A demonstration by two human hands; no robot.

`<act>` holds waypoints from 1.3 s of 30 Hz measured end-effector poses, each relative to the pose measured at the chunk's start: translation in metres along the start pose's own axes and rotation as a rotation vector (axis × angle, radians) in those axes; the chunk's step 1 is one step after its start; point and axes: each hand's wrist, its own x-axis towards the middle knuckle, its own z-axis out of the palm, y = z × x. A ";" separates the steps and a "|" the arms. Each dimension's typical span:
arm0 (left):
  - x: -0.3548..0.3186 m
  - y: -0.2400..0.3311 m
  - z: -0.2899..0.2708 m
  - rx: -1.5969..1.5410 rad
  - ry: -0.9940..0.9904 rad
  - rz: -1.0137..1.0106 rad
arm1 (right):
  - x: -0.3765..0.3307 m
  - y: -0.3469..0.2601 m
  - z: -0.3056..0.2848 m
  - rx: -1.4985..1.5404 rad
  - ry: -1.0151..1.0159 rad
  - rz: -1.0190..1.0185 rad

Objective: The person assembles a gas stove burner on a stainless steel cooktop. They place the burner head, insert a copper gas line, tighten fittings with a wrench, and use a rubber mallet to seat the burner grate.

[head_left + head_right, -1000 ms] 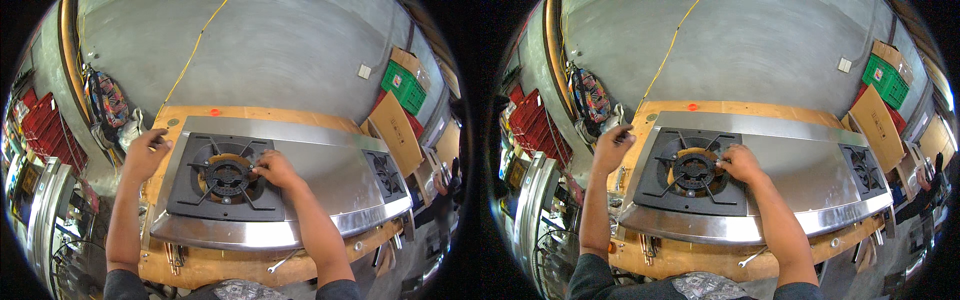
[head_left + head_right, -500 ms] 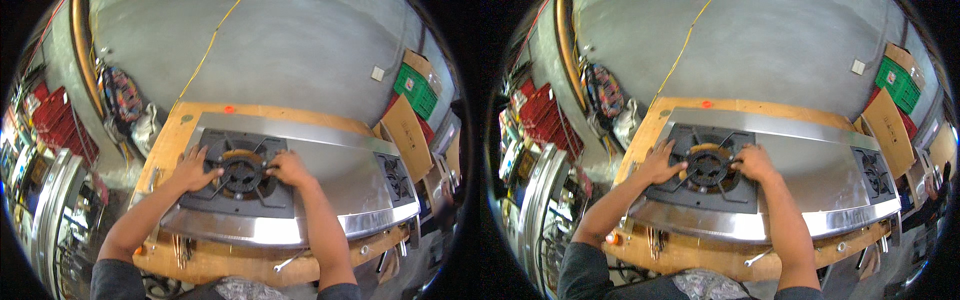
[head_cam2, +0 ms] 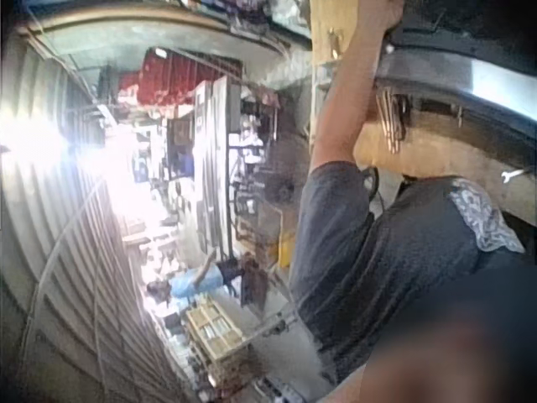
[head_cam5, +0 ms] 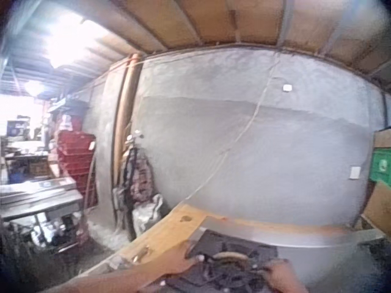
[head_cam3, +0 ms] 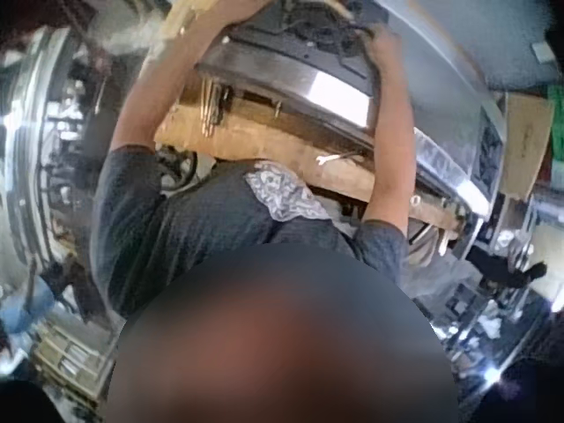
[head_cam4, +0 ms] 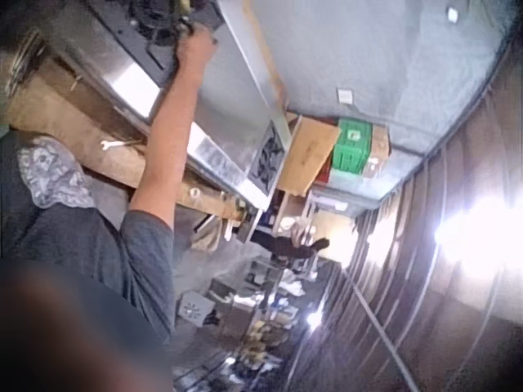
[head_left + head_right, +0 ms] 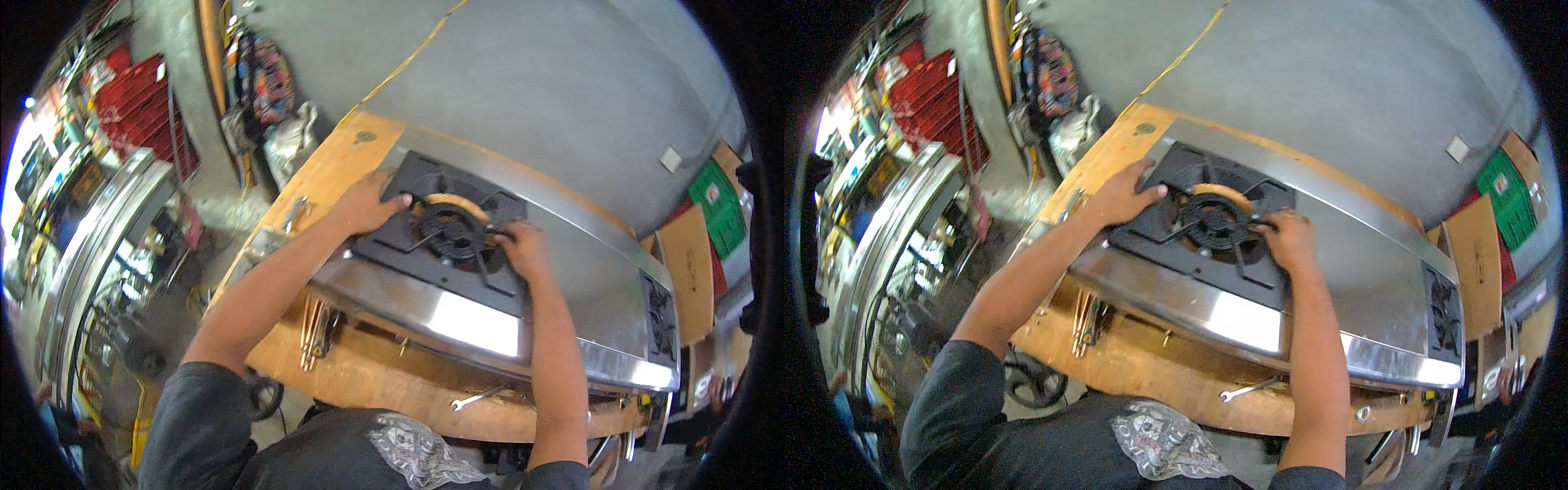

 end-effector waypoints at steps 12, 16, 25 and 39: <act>-0.235 -0.081 0.065 0.181 -0.396 -0.633 | 0.003 0.012 -0.005 0.301 -0.007 0.196; -0.238 -0.109 0.090 0.064 -0.348 -0.668 | -0.002 0.007 -0.017 0.281 0.084 0.241; -0.214 -0.054 -0.002 -0.565 0.053 -0.812 | -0.026 -0.061 -0.036 0.712 0.433 0.162; -0.178 0.066 -0.055 -0.386 -0.068 0.184 | -0.060 -0.246 -0.057 1.548 0.063 0.114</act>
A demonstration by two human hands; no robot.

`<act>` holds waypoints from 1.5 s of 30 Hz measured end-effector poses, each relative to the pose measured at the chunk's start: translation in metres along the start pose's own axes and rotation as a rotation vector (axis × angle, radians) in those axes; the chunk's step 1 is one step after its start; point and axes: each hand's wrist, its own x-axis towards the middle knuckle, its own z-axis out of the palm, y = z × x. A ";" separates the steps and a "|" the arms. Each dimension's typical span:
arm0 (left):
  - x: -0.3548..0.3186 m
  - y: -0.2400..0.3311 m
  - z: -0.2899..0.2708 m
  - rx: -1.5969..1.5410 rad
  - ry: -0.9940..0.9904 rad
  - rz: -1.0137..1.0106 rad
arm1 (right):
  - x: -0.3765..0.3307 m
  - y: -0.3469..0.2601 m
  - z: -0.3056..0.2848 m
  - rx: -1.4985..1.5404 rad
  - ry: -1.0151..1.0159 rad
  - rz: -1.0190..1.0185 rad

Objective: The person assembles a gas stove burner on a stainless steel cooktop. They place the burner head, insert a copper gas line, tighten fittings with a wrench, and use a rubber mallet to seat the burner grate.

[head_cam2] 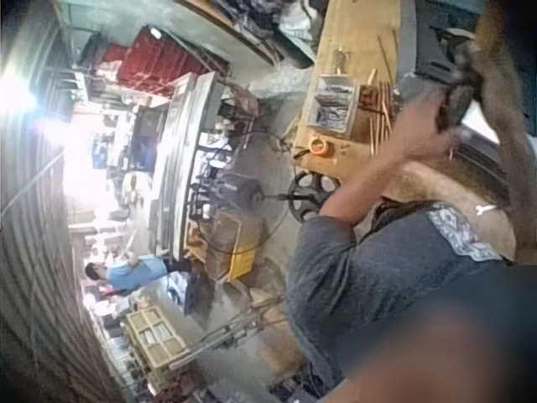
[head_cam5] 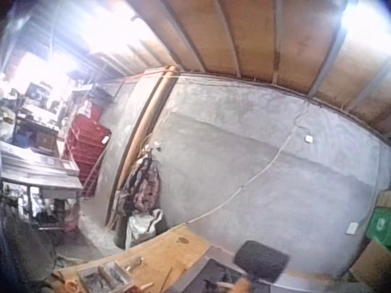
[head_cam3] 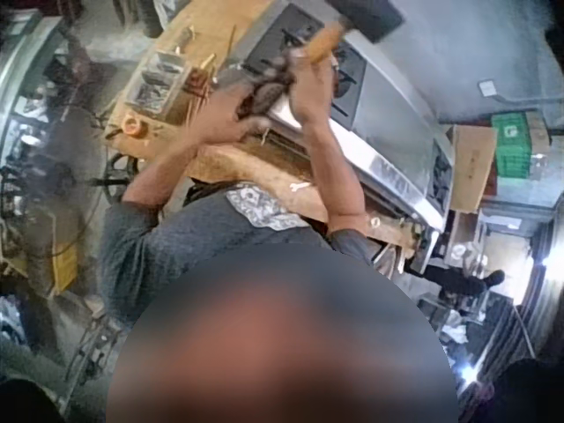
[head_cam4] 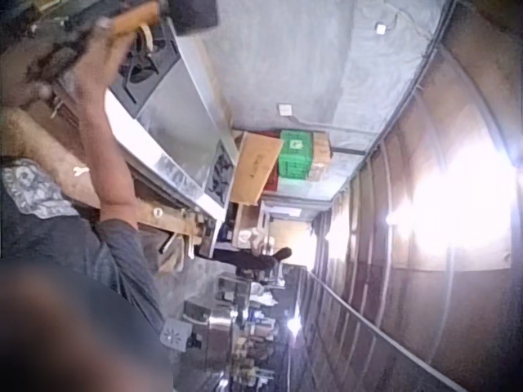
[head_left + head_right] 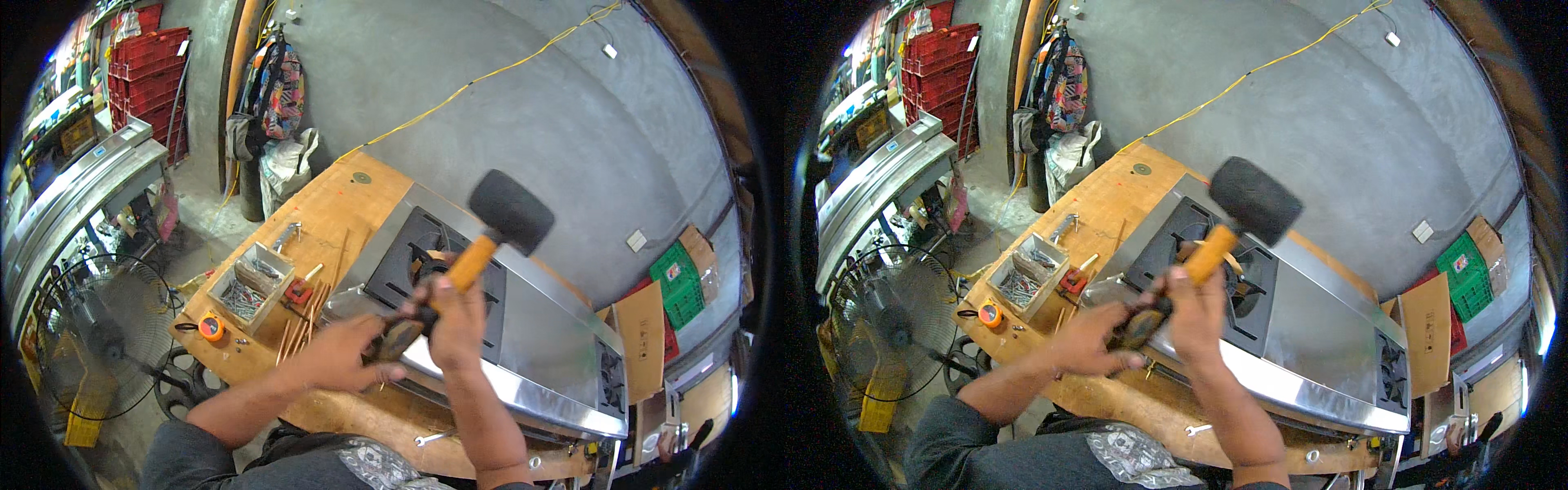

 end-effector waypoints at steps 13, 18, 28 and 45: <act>0.210 -0.181 -0.029 -0.258 -0.486 -0.783 | -0.010 -0.169 -0.041 -0.511 -0.075 -0.370; 0.225 -0.186 -0.013 -0.260 -0.578 -0.813 | -0.019 -0.033 -0.074 -1.392 -0.145 0.274; 0.214 -0.154 -0.020 -0.079 -0.443 -0.772 | 0.018 -0.133 -0.042 -1.132 -0.039 0.025; 0.247 -0.192 0.006 0.233 -0.083 -0.504 | 0.120 -0.030 -0.257 -0.985 0.344 0.671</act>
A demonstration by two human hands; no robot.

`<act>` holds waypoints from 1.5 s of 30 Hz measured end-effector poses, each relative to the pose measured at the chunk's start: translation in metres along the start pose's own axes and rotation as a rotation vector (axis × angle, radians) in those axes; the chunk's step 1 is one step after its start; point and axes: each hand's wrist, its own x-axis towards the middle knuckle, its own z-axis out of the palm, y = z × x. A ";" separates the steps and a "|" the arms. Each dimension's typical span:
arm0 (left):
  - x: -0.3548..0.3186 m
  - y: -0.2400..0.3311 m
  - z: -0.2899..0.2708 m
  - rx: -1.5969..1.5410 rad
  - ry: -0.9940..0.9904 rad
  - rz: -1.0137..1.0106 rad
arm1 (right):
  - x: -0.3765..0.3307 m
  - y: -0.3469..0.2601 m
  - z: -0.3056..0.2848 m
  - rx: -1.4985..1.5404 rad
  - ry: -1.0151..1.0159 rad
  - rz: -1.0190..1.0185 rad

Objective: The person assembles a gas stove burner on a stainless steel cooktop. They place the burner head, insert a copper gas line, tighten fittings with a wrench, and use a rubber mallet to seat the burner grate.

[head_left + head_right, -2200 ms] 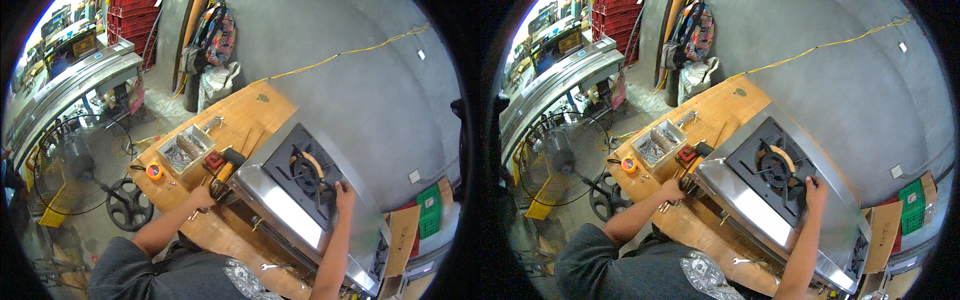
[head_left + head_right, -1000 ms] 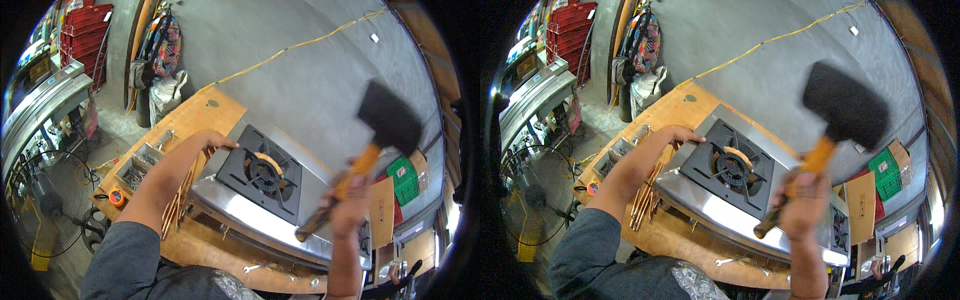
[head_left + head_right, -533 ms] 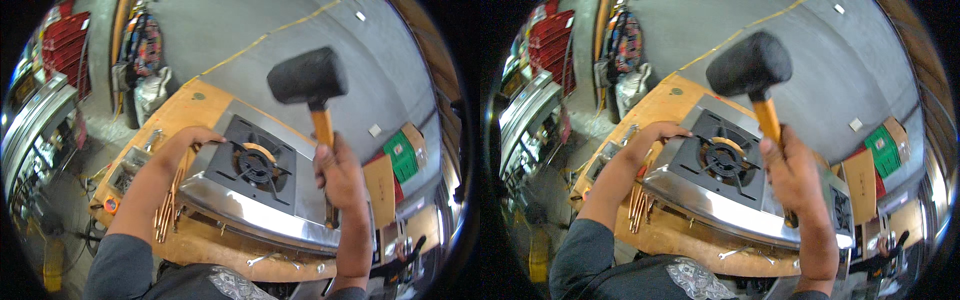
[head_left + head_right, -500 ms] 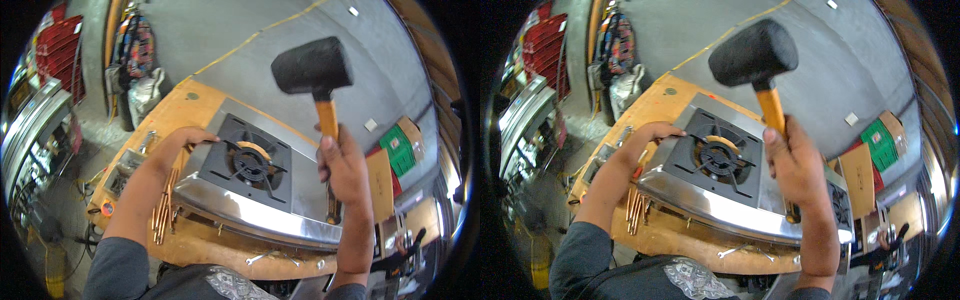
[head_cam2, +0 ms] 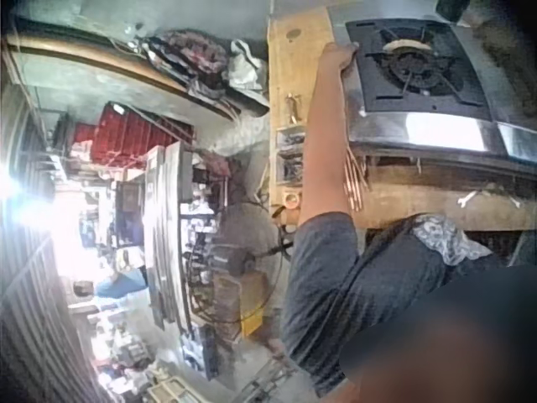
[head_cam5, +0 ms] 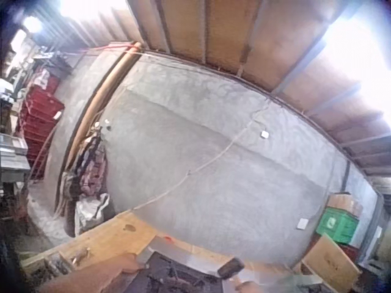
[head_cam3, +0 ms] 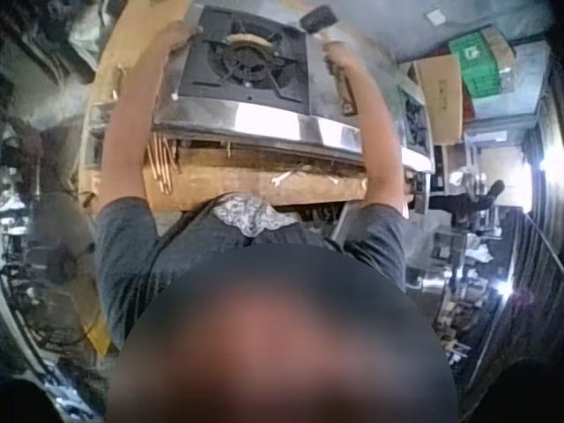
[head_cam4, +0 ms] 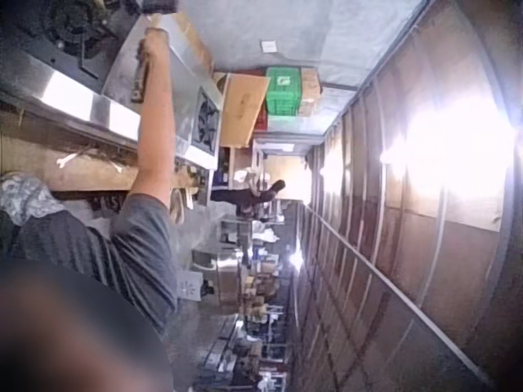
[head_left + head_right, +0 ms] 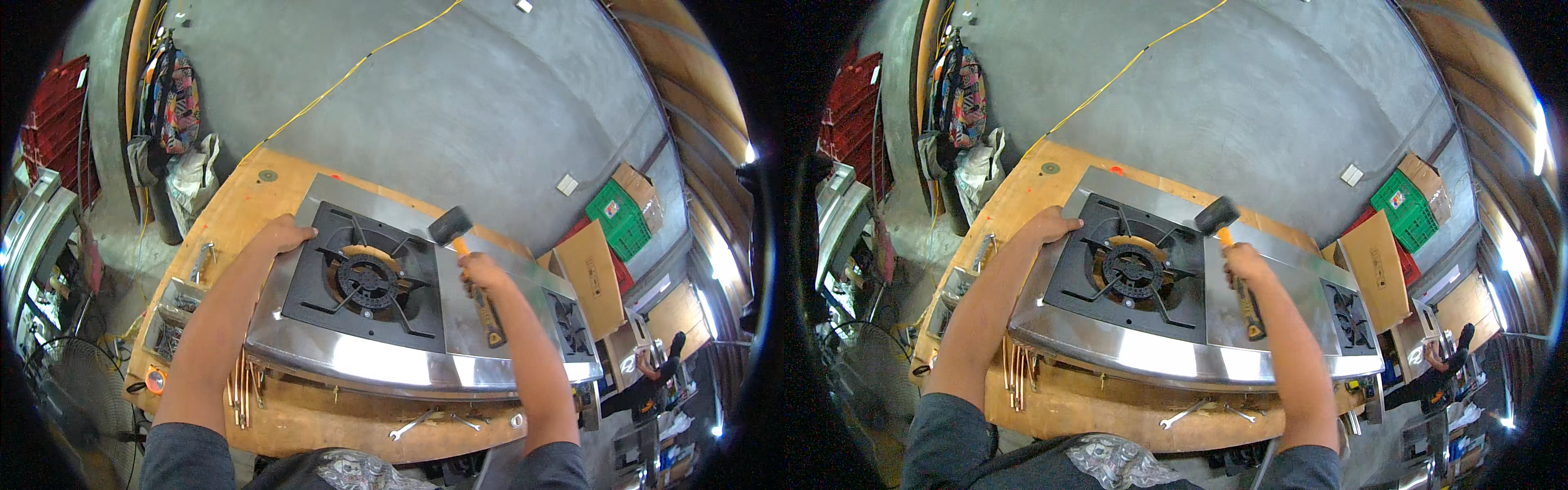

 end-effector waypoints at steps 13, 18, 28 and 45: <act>-0.011 0.033 -0.010 0.029 -0.105 -0.059 | -0.020 -0.134 0.080 -0.188 0.550 -0.829; -0.008 0.005 -0.022 0.059 -0.045 -0.089 | -0.029 -0.136 0.121 -0.615 -0.194 -0.556; -0.030 0.026 -0.009 0.061 0.030 0.020 | -0.145 0.021 -0.020 0.157 0.187 -0.322; 0.014 -0.014 -0.022 0.287 0.067 0.239 | -0.088 0.181 -0.023 -0.432 0.726 -0.516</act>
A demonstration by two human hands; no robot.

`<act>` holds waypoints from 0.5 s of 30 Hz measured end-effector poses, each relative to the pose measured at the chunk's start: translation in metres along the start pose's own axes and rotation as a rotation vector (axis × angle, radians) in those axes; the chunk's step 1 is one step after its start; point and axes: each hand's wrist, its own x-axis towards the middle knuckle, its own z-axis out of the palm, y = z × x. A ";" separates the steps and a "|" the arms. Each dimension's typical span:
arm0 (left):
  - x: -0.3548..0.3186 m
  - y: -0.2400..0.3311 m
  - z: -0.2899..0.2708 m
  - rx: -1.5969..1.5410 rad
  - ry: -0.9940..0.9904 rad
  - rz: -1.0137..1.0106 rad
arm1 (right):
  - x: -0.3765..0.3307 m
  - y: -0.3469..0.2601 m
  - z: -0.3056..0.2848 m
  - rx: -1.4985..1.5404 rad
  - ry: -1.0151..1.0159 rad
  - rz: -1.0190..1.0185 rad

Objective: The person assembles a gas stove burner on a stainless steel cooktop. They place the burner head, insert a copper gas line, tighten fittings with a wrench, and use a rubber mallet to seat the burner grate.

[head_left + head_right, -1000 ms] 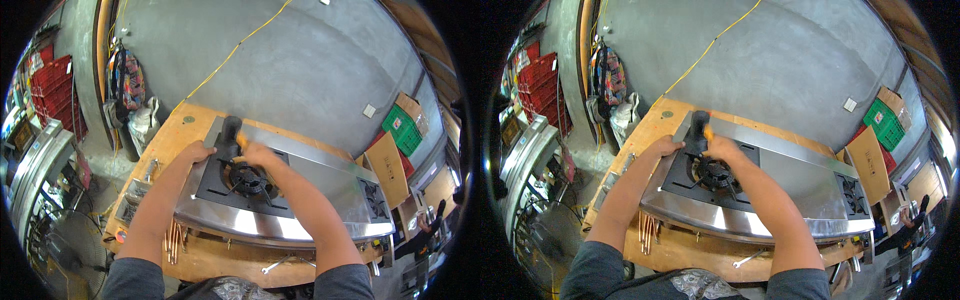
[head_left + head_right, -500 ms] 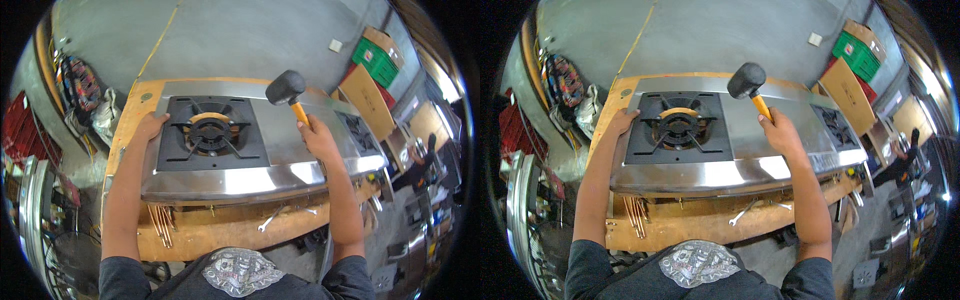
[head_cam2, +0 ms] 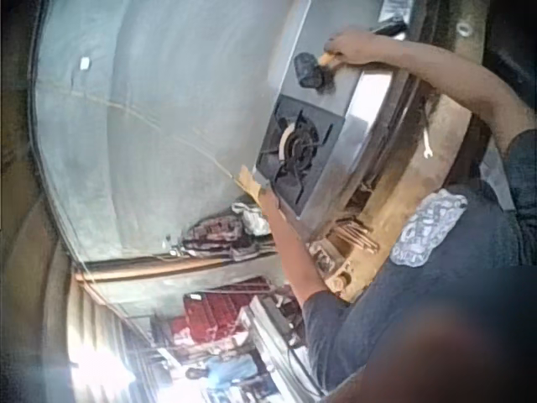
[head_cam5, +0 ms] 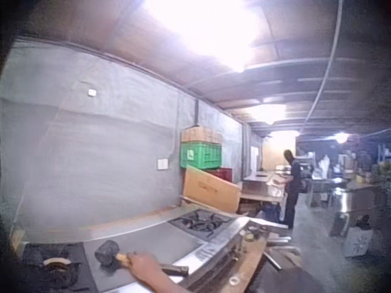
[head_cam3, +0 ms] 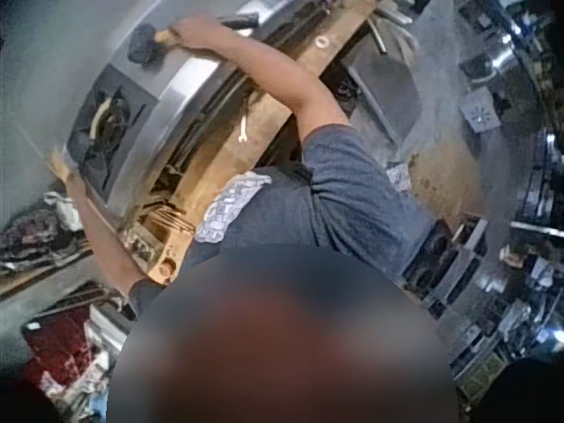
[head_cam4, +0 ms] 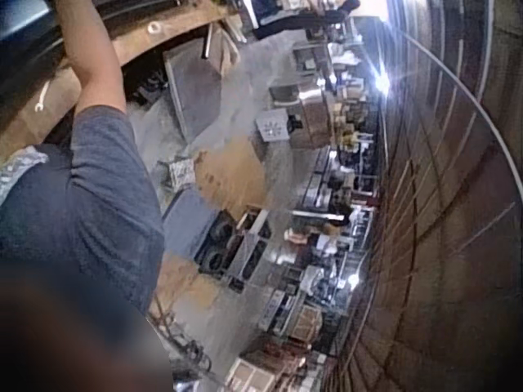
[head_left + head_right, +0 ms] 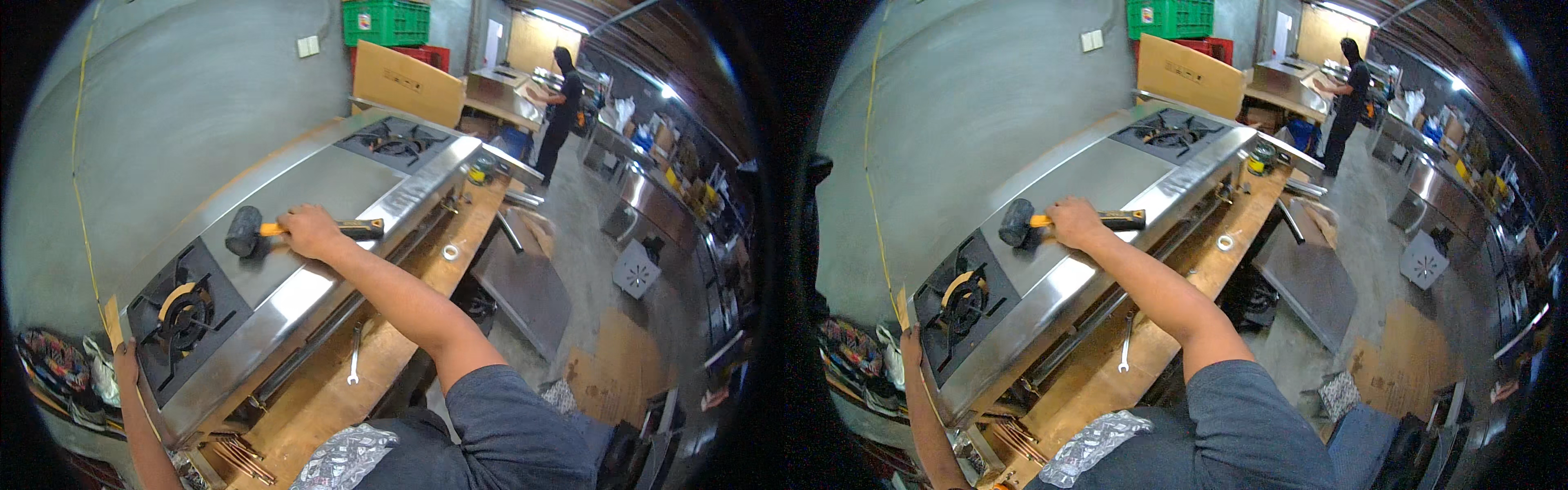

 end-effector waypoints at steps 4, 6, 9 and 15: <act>-0.045 0.001 -0.021 -0.053 -0.043 0.046 | -0.046 0.004 -0.032 0.105 0.380 -0.122; -0.077 0.022 -0.039 -0.015 0.012 0.097 | -0.087 0.014 -0.052 0.230 0.552 -0.128; -0.117 0.065 -0.036 -0.213 0.260 0.207 | -0.173 0.045 -0.066 0.396 0.600 0.089; -0.197 0.253 0.061 -0.734 0.222 0.365 | -0.363 0.152 0.007 0.377 0.077 0.670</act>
